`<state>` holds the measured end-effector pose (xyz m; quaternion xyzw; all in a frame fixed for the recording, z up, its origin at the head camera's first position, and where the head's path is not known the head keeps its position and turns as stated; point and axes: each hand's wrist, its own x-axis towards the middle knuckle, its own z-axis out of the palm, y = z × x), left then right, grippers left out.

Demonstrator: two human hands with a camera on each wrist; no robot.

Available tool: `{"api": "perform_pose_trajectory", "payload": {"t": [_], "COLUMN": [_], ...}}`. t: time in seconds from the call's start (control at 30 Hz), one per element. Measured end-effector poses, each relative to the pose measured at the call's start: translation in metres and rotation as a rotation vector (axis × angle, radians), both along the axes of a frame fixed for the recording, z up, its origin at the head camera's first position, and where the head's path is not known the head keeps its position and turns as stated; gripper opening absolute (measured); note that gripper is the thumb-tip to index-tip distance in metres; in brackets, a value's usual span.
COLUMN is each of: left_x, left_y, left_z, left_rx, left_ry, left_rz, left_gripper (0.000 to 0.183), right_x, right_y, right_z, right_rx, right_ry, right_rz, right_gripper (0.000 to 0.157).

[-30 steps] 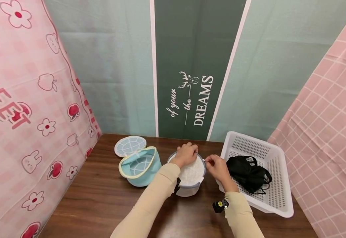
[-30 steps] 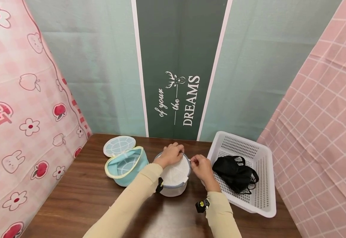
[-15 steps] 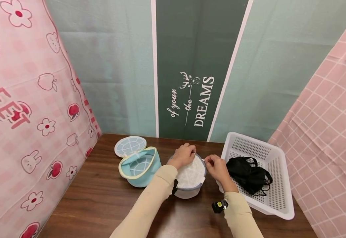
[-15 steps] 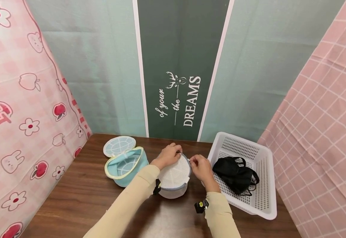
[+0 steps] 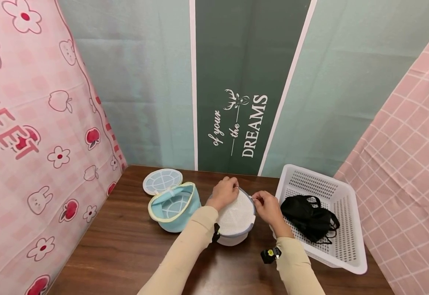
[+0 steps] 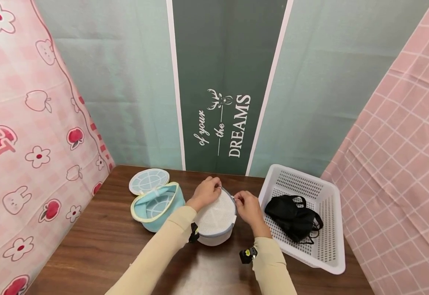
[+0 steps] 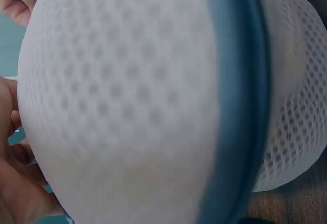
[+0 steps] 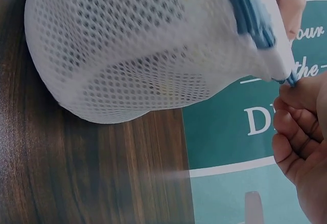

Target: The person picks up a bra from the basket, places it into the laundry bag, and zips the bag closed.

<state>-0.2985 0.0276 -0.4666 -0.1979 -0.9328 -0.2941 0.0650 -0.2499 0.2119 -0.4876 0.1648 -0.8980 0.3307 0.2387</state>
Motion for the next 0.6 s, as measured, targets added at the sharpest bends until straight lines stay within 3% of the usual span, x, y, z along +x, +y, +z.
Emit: {"api": "perform_pose_trajectory", "payload": {"t": [0.17,0.6], "left_x": [-0.0006,0.0007], "left_y": [-0.0023,-0.0058], "left_z": [-0.0023,-0.0075], "left_rx": [0.046,0.182], "left_ry": [0.004,-0.072], "left_rz": [0.079,0.212], "left_gripper": [0.008,0.012], "right_x": [0.0002,0.0009], "right_y": [0.0006,0.0037], "right_z": [-0.0001,0.0008], "right_rx": [-0.002,-0.023], "right_ry": [-0.019,-0.069], "right_rz": [-0.013,-0.030], "right_gripper": [0.014,0.012]}}
